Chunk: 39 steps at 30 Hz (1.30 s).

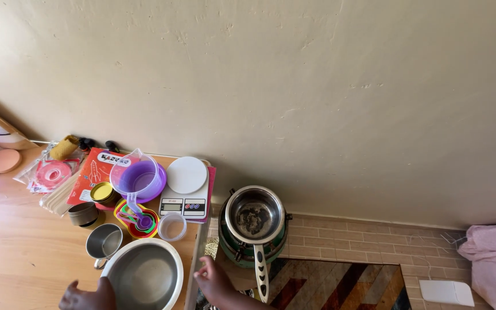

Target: Organizing candle making tools and supplies on a workbench, including setting up a melting pot on a portable stove and unpacking wooden sticks.

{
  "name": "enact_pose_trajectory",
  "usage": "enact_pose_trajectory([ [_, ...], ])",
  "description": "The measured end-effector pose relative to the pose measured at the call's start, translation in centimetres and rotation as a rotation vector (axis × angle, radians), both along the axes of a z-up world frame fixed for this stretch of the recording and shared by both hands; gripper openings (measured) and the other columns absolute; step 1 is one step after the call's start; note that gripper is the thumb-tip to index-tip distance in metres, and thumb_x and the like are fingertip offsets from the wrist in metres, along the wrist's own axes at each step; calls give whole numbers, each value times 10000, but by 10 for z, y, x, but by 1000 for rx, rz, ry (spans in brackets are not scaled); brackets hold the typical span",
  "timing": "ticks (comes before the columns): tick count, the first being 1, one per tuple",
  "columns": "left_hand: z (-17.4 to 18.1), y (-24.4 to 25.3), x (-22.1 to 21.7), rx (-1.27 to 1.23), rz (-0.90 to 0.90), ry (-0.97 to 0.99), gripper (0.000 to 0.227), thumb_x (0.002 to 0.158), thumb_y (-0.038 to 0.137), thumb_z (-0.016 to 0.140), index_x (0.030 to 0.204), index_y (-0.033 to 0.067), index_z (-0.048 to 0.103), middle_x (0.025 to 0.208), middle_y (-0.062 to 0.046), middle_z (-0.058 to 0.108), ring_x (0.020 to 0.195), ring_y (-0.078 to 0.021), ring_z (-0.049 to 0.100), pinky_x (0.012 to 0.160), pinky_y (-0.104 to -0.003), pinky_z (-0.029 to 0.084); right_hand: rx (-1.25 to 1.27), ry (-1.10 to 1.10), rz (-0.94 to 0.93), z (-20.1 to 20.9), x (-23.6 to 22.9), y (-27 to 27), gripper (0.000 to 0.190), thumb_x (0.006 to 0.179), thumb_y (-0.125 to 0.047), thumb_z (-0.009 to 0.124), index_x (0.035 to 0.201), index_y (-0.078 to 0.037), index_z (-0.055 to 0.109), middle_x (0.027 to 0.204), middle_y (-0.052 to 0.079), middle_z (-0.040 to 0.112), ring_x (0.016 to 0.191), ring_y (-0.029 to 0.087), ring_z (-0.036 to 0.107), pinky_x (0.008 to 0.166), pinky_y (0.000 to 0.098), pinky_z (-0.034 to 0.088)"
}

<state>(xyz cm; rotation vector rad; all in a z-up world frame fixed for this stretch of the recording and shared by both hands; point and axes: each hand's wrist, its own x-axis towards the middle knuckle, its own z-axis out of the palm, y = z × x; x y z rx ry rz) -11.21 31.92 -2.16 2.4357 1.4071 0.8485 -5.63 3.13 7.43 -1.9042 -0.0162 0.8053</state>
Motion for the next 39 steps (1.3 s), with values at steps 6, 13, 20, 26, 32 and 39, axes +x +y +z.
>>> enact_pose_trajectory([
  [6, 55, -6, -1, -923, 215, -99, 296, 769, 305, 620, 843, 21, 578, 776, -139, 535, 746, -280, 475, 708, -375, 384, 69, 228, 2, -55, 10, 52, 500, 928, -308, 506, 1399, -195, 381, 1081, 20, 567, 854, 166, 615, 578, 271, 557],
  [13, 66, 0, 7, -1124, 417, -232, 315, 771, 198, 720, 1040, 38, 678, 982, -125, 668, 920, -261, 615, 830, -333, 481, 80, 100, -151, -42, 6, 65, 179, 900, -70, 492, 912, -145, 655, 710, -13, 552, 500, 118, 540, 358, 221, 455],
  [20, 72, -11, 12, -1083, 165, 92, 397, 754, 238, 760, 1088, 24, 735, 1122, -142, 684, 1026, -292, 613, 881, -384, 441, 91, 255, -317, -25, -4, 26, 295, 874, -69, 515, 1091, -145, 700, 805, 9, 624, 476, 98, 575, 351, 182, 484],
  [26, 97, -60, 24, -1332, 123, -126, 381, 709, 62, 709, 1087, 11, 717, 972, -171, 698, 839, -285, 627, 718, -409, 530, 26, 270, -377, 17, -10, -24, 372, 856, -72, 545, 1210, -125, 646, 920, 34, 678, 684, 137, 674, 446, 218, 586],
  [32, 88, -104, 39, -1446, -24, -176, 289, 700, 24, 710, 974, -59, 747, 823, -193, 707, 682, -268, 609, 577, -377, 514, -70, 304, -622, 59, -12, -66, 301, 876, -77, 559, 1117, -105, 738, 767, 56, 690, 430, 107, 529, 350, 196, 423],
  [39, 119, -165, 51, -1635, -50, -149, 173, 744, 48, 704, 900, -27, 701, 658, -158, 606, 555, -236, 555, 516, -379, 510, -49, 168, -767, 92, -1, -117, 281, 890, -130, 574, 1122, -59, 716, 792, 129, 735, 630, 225, 667, 541, 298, 538],
])
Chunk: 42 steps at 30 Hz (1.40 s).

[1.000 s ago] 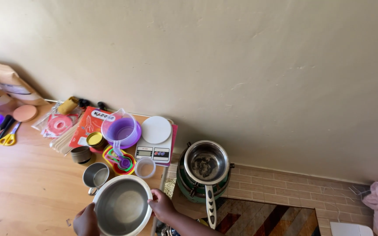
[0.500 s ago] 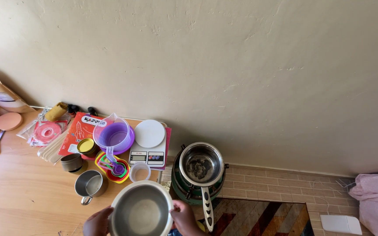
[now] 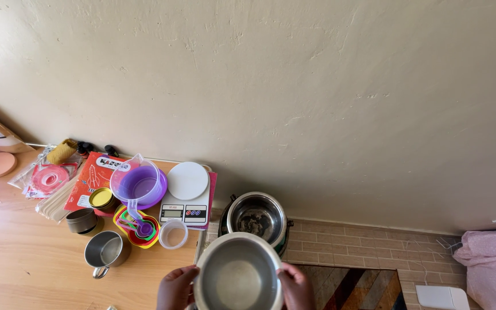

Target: Organizing candle making tools and supplies on a workbench, including setting up a melting pot on a portable stove and unpacking wooden sticks.

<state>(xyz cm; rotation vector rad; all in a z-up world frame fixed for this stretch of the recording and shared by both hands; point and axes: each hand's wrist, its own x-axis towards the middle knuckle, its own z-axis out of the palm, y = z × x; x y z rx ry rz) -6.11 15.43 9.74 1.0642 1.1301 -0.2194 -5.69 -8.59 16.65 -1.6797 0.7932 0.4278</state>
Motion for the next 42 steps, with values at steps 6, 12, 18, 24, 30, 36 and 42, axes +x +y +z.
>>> enact_pose_trajectory([
  [6, 6, -40, 14, -233, -4, -43, 193, 779, -34, 676, 969, -61, 662, 696, -189, 622, 633, -304, 617, 629, -485, 559, -95, -177, -19, -23, 22, -61, 299, 823, -129, 624, 1061, 9, 742, 771, 164, 764, 626, 224, 660, 591, 308, 527],
  [12, -9, -82, 34, -332, -11, -68, 186, 822, -53, 620, 1003, -81, 657, 809, -231, 690, 705, -318, 657, 634, -471, 551, -142, -167, -147, -16, 51, -92, 369, 768, -128, 660, 1096, 31, 722, 906, 184, 760, 762, 242, 669, 707, 323, 508],
  [18, -15, -113, 46, -381, -2, -6, 188, 860, -31, 579, 1034, -58, 644, 823, -220, 688, 715, -307, 653, 656, -454, 558, -93, -206, -235, -33, 69, -121, 347, 749, -70, 670, 1064, 67, 716, 874, 213, 731, 752, 261, 650, 693, 352, 503],
  [24, -32, -139, 48, -422, 67, 38, 149, 880, -50, 552, 1009, -38, 626, 835, -206, 680, 703, -303, 643, 647, -455, 561, -145, -181, -233, -46, 80, -141, 339, 735, -67, 687, 1047, 62, 718, 890, 215, 724, 779, 269, 652, 694, 355, 495],
  [30, -45, -158, 46, -419, 103, 165, 153, 890, -27, 552, 1026, 2, 616, 854, -192, 684, 713, -292, 648, 666, -480, 571, -179, -156, -212, -51, 88, -151, 317, 727, -57, 683, 1015, 67, 729, 848, 203, 718, 741, 250, 636, 654, 344, 481],
  [36, -65, -168, 47, -424, 125, 236, 173, 902, -35, 534, 1054, 16, 599, 881, -194, 678, 733, -305, 652, 682, -506, 575, -225, -95, -126, -57, 97, -157, 326, 731, -56, 687, 1031, 65, 730, 914, 215, 734, 789, 272, 662, 704, 355, 497],
  [42, -70, -170, 50, -424, 130, 281, 163, 916, -43, 516, 1057, 1, 583, 885, -215, 668, 721, -324, 657, 669, -527, 580, -258, -32, -80, -47, 103, -151, 331, 745, -77, 666, 1044, 47, 734, 956, 208, 738, 818, 289, 673, 724, 381, 504],
])
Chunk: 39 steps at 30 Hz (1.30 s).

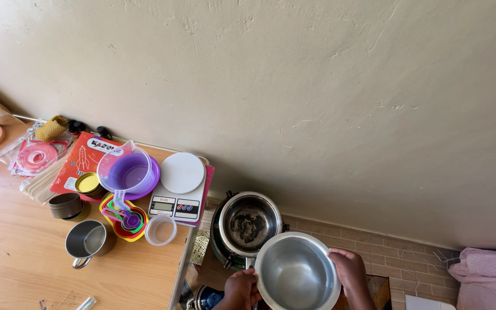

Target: Organizing candle making tools and supplies on a workbench, including setting up a melting pot on a portable stove and unpacking wooden sticks.

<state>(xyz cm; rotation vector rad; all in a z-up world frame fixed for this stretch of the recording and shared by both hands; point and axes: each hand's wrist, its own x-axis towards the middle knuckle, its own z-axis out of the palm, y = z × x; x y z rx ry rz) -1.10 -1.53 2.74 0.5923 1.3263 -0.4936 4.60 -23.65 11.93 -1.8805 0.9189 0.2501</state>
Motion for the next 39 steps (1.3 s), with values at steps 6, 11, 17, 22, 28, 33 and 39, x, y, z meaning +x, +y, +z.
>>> enact_pose_trajectory([
  [6, -5, 2, 5, 25, -38, 24, 159, 913, -19, 538, 1050, 28, 604, 888, -193, 682, 736, -304, 658, 683, -509, 580, -7, 63, 39, 16, 7, 11, 343, 778, -90, 640, 1087, 37, 721, 955, 205, 740, 793, 305, 680, 702, 394, 511],
  [11, -8, 5, 7, 54, -66, 28, 146, 895, -17, 551, 1014, 36, 615, 864, -180, 685, 734, -296, 661, 684, -507, 577, -23, 61, 62, 7, 12, 10, 336, 763, -95, 653, 1066, 27, 732, 964, 179, 745, 831, 282, 687, 739, 376, 517],
  [17, -7, 9, 8, 49, -46, 17, 129, 899, -28, 538, 1000, 29, 595, 862, -198, 680, 722, -302, 656, 675, -510, 580, -18, 59, 85, 5, 15, 12, 331, 770, -92, 648, 1065, 33, 734, 938, 183, 751, 813, 276, 695, 728, 369, 522],
  [22, -14, 10, 8, 35, -59, 26, 153, 907, -22, 535, 1034, 23, 606, 879, -185, 679, 728, -292, 652, 673, -500, 582, -32, 58, 83, 4, 16, 12, 331, 755, -106, 658, 1047, 20, 747, 958, 164, 753, 848, 260, 691, 756, 347, 511],
  [28, -43, 9, 11, -1, -32, 49, 187, 915, -22, 533, 1089, 19, 586, 932, -209, 680, 781, -346, 679, 674, -531, 572, -54, 69, 96, 2, 18, 12, 319, 753, -119, 660, 1028, 10, 758, 931, 151, 762, 819, 257, 696, 734, 350, 517],
  [33, -24, 9, 13, 2, -19, 50, 213, 923, -28, 526, 1126, 0, 584, 942, -222, 679, 782, -350, 678, 675, -514, 576, -60, 69, 98, 4, 18, 12, 301, 748, -124, 648, 995, -3, 770, 892, 135, 765, 781, 245, 693, 715, 342, 507],
  [39, -32, 8, 12, 15, -36, 43, 198, 909, -25, 550, 1099, 14, 594, 906, -212, 682, 739, -336, 679, 643, -513, 581, -23, 18, 87, -3, 17, 8, 278, 734, -95, 650, 950, 23, 778, 849, 145, 761, 753, 241, 683, 696, 340, 503],
])
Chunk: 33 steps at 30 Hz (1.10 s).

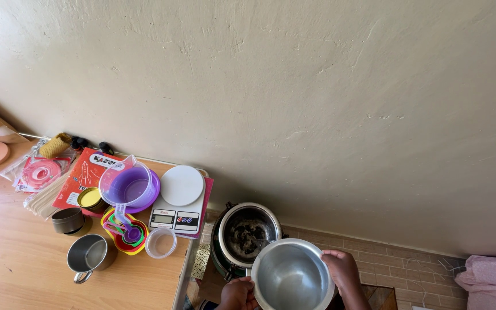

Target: Organizing candle making tools and supplies on a workbench, including setting up a melting pot on a portable stove and unpacking wooden sticks.

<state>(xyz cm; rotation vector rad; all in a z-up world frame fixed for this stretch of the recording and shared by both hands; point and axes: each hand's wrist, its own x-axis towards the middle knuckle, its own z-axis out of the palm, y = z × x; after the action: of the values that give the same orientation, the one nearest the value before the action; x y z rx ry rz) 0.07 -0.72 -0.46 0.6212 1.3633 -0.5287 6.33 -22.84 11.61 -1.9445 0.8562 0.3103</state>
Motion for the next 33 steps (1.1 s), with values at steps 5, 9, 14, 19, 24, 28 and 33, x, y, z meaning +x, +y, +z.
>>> enact_pose_trajectory([
  [5, 7, -1, -1, 17, -9, 4, 183, 902, -17, 562, 1076, 20, 604, 893, -195, 678, 738, -316, 673, 640, -505, 583, -16, 7, 10, 0, -1, -1, 293, 727, -108, 648, 960, 15, 777, 839, 142, 762, 743, 240, 683, 692, 337, 498],
  [9, 12, 0, -2, 4, -3, 11, 192, 907, -25, 549, 1090, 13, 595, 914, -216, 683, 747, -339, 676, 649, -515, 583, 19, -4, -6, -1, -2, -2, 283, 734, -88, 656, 962, 32, 772, 839, 155, 757, 741, 247, 683, 690, 343, 504],
  [14, 10, -2, -2, 15, 6, 12, 201, 895, -38, 552, 1083, 21, 595, 887, -205, 675, 732, -328, 672, 637, -505, 581, 15, 7, -4, 3, -2, -1, 289, 734, -94, 649, 967, 21, 775, 826, 152, 755, 722, 254, 679, 680, 349, 500],
  [19, 12, 0, -5, 1, 10, 20, 230, 887, -39, 570, 1109, 14, 600, 910, -221, 684, 752, -344, 676, 656, -523, 577, 14, 8, 0, 9, -2, 1, 285, 733, -87, 645, 965, 9, 780, 865, 140, 761, 753, 245, 678, 700, 342, 499],
  [24, 8, -2, -5, 9, 22, -1, 214, 884, -45, 561, 1086, 14, 602, 894, -220, 686, 742, -343, 678, 641, -526, 576, 28, -12, -3, 5, -2, -2, 290, 715, -92, 652, 950, 26, 774, 835, 149, 753, 737, 240, 671, 684, 339, 489],
  [28, 17, 1, -5, 20, 12, 8, 202, 888, -44, 563, 1076, 13, 610, 898, -210, 682, 749, -345, 681, 652, -540, 580, 8, 11, 14, 13, -4, 1, 317, 716, -109, 646, 980, 13, 772, 874, 148, 759, 762, 252, 684, 691, 349, 494],
  [33, 16, 0, -6, 19, 27, 1, 244, 879, -59, 545, 1105, 4, 611, 875, -221, 676, 727, -340, 672, 641, -524, 576, 18, -2, 13, 10, -4, 0, 269, 719, -93, 645, 923, 21, 779, 798, 143, 748, 701, 235, 661, 650, 340, 483],
])
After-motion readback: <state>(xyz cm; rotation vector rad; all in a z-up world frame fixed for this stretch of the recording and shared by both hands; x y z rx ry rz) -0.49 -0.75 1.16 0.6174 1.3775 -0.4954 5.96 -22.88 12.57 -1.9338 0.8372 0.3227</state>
